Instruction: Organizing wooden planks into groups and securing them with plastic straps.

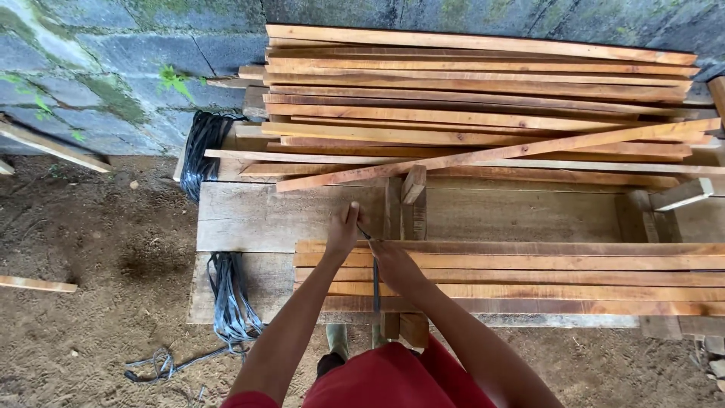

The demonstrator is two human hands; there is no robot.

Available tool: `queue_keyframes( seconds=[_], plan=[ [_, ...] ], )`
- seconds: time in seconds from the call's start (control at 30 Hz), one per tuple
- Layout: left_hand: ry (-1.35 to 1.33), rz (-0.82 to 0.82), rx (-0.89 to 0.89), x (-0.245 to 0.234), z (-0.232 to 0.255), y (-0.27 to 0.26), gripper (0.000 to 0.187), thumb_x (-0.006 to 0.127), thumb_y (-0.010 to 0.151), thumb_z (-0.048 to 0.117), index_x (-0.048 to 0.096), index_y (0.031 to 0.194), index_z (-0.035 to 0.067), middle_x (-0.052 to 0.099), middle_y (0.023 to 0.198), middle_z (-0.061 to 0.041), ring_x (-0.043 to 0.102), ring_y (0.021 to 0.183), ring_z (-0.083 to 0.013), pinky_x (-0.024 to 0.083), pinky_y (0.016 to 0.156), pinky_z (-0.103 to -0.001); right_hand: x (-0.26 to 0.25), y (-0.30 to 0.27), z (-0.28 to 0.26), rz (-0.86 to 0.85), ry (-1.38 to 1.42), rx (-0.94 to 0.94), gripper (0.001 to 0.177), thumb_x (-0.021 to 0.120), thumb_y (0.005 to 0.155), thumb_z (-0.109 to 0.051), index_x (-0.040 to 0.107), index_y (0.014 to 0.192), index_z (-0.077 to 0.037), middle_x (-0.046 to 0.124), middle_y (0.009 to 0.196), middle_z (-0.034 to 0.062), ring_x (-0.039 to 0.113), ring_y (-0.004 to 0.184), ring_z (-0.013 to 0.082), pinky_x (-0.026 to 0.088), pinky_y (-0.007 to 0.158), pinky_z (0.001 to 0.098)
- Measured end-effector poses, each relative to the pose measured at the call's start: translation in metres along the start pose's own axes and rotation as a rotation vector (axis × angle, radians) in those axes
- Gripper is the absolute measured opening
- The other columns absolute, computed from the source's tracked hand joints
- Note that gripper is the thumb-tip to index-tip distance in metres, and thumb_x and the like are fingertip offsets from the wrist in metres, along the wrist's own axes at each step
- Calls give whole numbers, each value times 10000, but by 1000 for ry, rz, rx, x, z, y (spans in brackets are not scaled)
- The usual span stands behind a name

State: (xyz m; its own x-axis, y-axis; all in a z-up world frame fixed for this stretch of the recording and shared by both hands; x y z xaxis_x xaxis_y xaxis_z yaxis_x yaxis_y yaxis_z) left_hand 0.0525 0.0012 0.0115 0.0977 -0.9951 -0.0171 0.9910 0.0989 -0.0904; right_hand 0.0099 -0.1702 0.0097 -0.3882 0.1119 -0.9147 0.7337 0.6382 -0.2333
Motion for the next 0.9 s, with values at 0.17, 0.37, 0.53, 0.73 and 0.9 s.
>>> queue_keyframes(
  seconds=[0.17, 0.37, 0.53, 0.73, 0.9],
  plan=[
    [964, 129, 567, 12, -122, -18, 251, 396, 1065, 194, 538, 1217, 54, 642, 948, -258, 635, 1058, -462, 312, 1044, -741, -22, -6, -8, -2, 290, 69, 444, 342, 1107, -125, 415, 1529, -9, 624, 1236, 224, 666, 1028, 364, 572, 790, 493],
    [628, -65, -61, 24, -2, -45, 540, 384, 1125, 458, 631, 816, 91, 705, 771, -194, 715, 967, -390, 143, 1221, -609, -9, -8, -3, 13, 301, 91, 406, 340, 1100, -161, 510, 1446, -31, 647, 1172, 212, 668, 1031, 387, 577, 848, 532],
    [613, 17, -145, 29, -45, -27, 414, 450, 1104, 414, 727, 927, 164, 768, 824, -115, 737, 1020, -272, 113, 1238, -409, -39, -16, -12, 35, 569, 138, 448, 314, 1101, -213, 556, 1418, -8, 660, 1202, 240, 663, 1045, 423, 546, 888, 556],
    [444, -62, -122, 18, -46, -24, 381, 481, 1095, 437, 758, 989, 197, 767, 913, -112, 719, 1033, -329, 208, 1208, -439, -56, -25, -12, 124, 815, 204, 456, 300, 1149, -260, 547, 1455, -30, 628, 1300, 240, 612, 1218, 442, 479, 1061, 575],
    [504, -181, -105, 12, -60, -18, 250, 608, 1029, 382, 751, 1071, 181, 788, 937, -35, 747, 1010, -267, 198, 1131, -443, -56, -14, 0, 199, 1054, 269, 424, 375, 1144, -217, 519, 1493, -22, 674, 880, 127, 598, 678, 158, 558, 700, 410]
  ],
)
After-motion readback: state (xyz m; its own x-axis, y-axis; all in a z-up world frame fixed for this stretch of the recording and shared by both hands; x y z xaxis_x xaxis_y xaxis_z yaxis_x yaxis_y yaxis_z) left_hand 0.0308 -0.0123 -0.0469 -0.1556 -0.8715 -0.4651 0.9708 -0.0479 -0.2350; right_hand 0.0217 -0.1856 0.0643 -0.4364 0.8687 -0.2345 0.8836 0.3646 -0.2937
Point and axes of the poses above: each hand's wrist, its own y-axis towards the middle knuckle, its own x-axis out of the palm, z = x × y, the point moved 1 cm from there along y, towards the middle knuckle
